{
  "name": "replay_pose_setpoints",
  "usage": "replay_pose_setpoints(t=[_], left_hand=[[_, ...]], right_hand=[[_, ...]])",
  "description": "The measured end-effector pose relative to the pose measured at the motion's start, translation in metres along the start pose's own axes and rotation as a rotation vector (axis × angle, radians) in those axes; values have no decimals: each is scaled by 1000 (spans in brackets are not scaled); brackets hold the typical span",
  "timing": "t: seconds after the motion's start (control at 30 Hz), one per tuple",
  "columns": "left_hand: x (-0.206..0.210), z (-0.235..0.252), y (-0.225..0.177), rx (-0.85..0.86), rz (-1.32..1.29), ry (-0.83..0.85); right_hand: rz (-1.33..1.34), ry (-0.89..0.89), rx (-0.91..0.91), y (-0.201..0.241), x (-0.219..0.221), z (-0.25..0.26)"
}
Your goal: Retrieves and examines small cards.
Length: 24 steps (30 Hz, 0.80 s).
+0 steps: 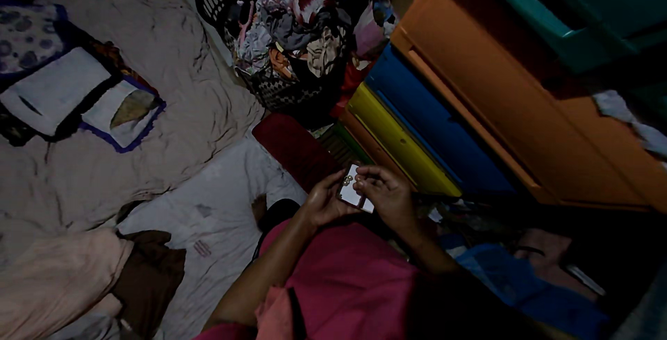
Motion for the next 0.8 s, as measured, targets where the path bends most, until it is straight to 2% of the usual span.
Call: replay_pose_setpoints(t=[0.1,0.2,0.3,0.4,0.5,0.57,0.63,0.8], left_hand=[[1,-1,-1,2,-16,18],[-1,-2,-1,-6,-30,43],[3,-5,-1,3,-11,-32],[2,-6,-1,14,5,-32],[2,-6,-2,32,56,-61],[5,-7,-1,43,80,-91],[7,-8,0,49,94,-84],[8,-8,0,85,87,-111]], right_hand=[[106,11,135,8,-5,3],[436,35,380,13,-13,10],[516,144,421,9,-21,18],[182,185,293,11,-20,19],[-493,298,-58,15,-15,15],[-746,379,-197,16,-7,14],[-847,471,-234,17,-2,13],[-889,591,-316,17,2,13]])
Point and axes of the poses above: each hand's wrist, its own z-axis towards the middle knuckle, its own x-axis out of the palm, y = z × x, the point moved 2 cm from there along z, towards the middle knuckle, and after that the axes turned 6 degrees about -z, right-handed, at the moved point
